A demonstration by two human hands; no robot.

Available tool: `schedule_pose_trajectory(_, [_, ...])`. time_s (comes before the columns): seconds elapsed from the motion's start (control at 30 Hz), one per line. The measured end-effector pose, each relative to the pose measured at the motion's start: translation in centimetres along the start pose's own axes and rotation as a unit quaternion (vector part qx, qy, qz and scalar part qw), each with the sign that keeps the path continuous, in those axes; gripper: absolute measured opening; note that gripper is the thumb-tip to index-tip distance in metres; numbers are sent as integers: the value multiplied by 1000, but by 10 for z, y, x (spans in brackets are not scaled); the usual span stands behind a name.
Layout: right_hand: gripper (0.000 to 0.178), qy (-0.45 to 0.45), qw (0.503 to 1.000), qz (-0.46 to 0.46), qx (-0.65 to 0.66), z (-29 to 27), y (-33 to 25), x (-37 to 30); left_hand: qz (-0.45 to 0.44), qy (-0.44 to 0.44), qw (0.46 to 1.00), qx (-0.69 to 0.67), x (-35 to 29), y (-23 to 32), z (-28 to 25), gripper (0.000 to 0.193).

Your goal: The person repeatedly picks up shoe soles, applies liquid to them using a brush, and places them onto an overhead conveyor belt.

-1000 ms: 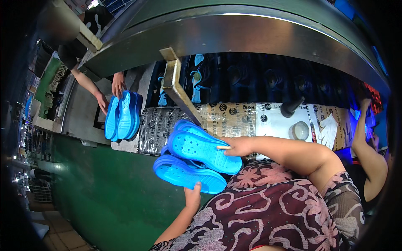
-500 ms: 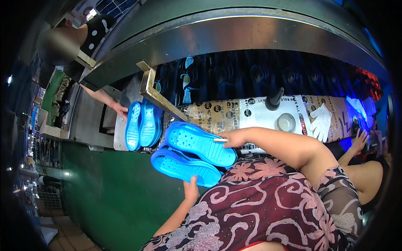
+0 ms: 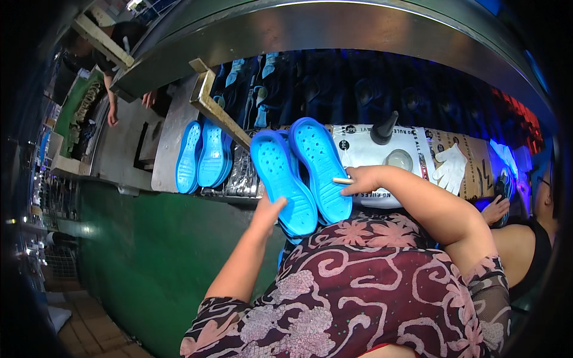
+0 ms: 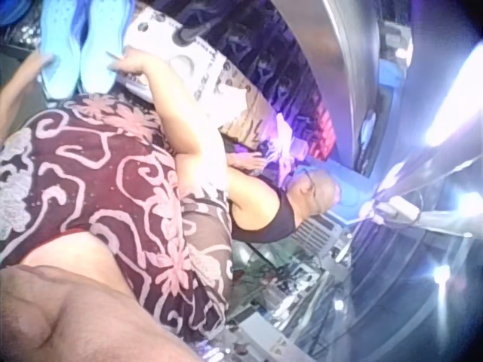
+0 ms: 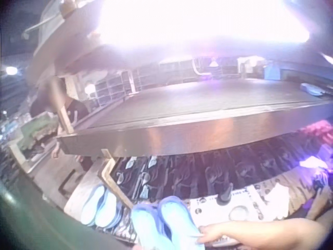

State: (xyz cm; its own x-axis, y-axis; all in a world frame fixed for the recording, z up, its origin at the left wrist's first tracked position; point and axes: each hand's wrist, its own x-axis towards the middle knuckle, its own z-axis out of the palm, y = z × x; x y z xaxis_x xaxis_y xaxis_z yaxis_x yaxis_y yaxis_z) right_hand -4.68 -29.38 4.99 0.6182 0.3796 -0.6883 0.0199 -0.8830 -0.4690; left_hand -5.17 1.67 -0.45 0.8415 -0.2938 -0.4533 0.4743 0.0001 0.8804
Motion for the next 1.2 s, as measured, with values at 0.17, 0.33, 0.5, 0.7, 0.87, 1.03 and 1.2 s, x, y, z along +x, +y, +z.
schedule_pose_trajectory(0.17, [92, -4, 1000, 11, -19, 1, -11, 2, -8, 8, 999, 42, 28, 40, -18, 48])
schedule_pose_trajectory(0.33, [101, -12, 999, 16, 38, 0, -6, 18, 16, 206, 976, 64, -12, -10, -33, 80])
schedule_pose_trajectory(0.5, [91, -18, 997, 26, 70, 0, -18, 36, -86, 92, 991, -43, -47, -5, -13, 68])
schedule_pose_trajectory(0.7, [88, -16, 997, 7, 70, -12, -38, 45, -20, 138, 986, -86, 2, 17, -50, 52])
schedule_pose_trajectory(0.87, [71, 113, 990, -84, 17, -31, -17, 12, 226, 292, 914, 166, -27, 20, -28, 42])
schedule_pose_trajectory(1.03, [34, 260, 909, -126, 299, -40, -5, -46, 177, 153, 891, 388, -52, 32, 6, 22])
schedule_pose_trajectory(1.2, [42, 461, 657, -173, 571, -28, 22, -100, 105, 78, 932, 339, -48, 16, 28, 58])
